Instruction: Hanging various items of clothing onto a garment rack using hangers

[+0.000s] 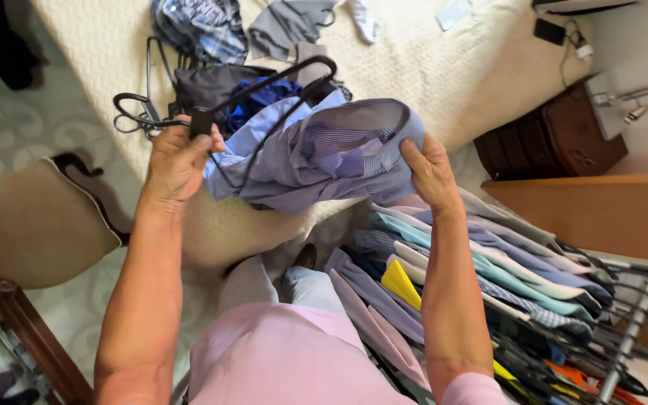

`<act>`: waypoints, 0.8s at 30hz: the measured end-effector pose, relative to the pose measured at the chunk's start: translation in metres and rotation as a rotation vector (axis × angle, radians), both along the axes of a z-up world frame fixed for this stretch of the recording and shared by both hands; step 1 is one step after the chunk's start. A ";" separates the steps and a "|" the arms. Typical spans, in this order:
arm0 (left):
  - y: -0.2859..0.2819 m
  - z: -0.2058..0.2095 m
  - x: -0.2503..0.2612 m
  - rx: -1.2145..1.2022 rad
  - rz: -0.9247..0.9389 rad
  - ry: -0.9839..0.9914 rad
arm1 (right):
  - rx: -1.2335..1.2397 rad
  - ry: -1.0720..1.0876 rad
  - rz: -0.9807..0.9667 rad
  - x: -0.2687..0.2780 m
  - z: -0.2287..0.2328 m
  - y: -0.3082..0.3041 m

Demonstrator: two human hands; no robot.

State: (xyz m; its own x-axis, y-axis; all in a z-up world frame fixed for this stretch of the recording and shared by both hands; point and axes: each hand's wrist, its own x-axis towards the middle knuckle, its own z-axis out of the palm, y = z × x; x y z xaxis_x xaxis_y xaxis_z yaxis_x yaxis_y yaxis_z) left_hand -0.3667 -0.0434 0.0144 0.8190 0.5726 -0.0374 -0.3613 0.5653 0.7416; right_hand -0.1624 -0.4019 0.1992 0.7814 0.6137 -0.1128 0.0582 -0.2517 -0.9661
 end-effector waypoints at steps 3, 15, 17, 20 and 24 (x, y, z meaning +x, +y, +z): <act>-0.038 0.040 0.030 0.014 -0.114 -0.186 | 0.012 -0.020 0.041 0.005 0.007 -0.023; -0.115 0.089 0.087 0.704 -0.205 0.041 | 0.096 -0.080 0.119 0.004 0.036 -0.083; -0.101 0.078 0.072 0.825 -0.224 0.107 | 0.117 -0.036 0.075 0.003 0.034 -0.098; -0.082 0.062 0.056 1.016 -0.206 0.223 | 0.127 0.016 0.043 0.000 0.037 -0.104; -0.071 0.078 0.047 1.135 -0.148 0.275 | 0.129 0.037 0.063 0.005 0.031 -0.108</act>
State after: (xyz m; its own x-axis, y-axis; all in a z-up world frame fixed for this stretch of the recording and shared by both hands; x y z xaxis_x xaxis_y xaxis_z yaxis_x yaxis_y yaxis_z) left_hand -0.3192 -0.1145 0.0922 0.9242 0.2915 0.2466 -0.0966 -0.4462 0.8897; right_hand -0.1577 -0.5101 0.2299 0.7378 0.6725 -0.0575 0.0340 -0.1220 -0.9919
